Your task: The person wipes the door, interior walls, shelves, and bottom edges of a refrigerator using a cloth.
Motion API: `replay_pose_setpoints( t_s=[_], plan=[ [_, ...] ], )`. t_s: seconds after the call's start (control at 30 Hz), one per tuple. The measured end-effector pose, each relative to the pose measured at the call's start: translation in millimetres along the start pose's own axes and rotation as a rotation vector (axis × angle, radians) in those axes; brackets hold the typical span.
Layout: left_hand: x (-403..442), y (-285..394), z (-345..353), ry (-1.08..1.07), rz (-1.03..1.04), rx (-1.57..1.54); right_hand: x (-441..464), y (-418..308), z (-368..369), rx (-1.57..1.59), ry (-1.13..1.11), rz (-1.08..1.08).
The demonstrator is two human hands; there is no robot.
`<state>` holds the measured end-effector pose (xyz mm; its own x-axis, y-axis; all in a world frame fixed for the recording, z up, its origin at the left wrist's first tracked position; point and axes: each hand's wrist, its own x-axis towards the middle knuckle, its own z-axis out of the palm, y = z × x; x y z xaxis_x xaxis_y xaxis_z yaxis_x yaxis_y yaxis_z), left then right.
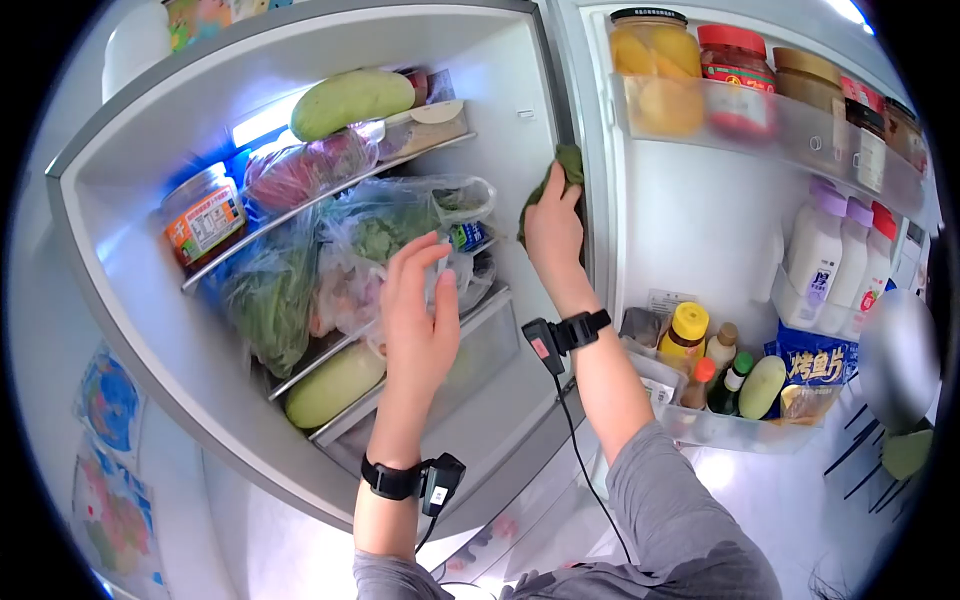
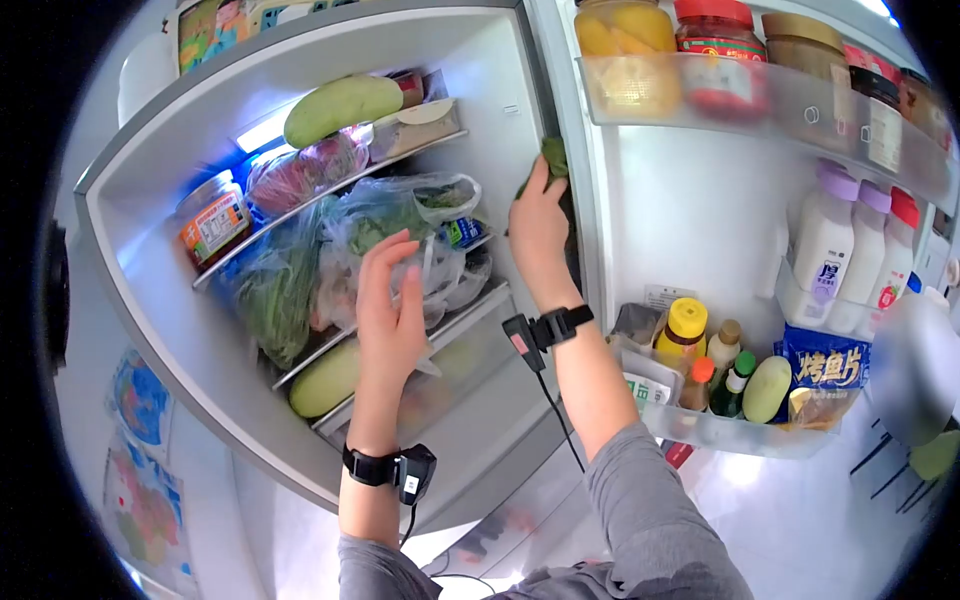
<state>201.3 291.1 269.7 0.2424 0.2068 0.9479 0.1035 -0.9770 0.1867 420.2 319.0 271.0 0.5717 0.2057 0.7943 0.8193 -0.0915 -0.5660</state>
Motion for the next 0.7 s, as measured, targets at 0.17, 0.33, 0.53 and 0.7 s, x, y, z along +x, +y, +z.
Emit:
replay_pose_setpoints(
  t_s=[0.17,0.33,0.53,0.7],
  plan=[
    [-20,1,-2,0.008,-0.103,-0.050,-40,21,-2,-0.042,-0.105,0.052],
    [-34,11,-18,0.000,-0.098,0.053,-68,25,-24,0.005,-0.273,0.125],
    [-46,28,-54,-0.019,-0.153,0.266,-69,-16,-43,0.477,-0.131,-0.206],
    [-46,41,-83,0.040,-0.094,0.487,-10,-86,-45,0.688,-0.032,-0.399]
  ],
)
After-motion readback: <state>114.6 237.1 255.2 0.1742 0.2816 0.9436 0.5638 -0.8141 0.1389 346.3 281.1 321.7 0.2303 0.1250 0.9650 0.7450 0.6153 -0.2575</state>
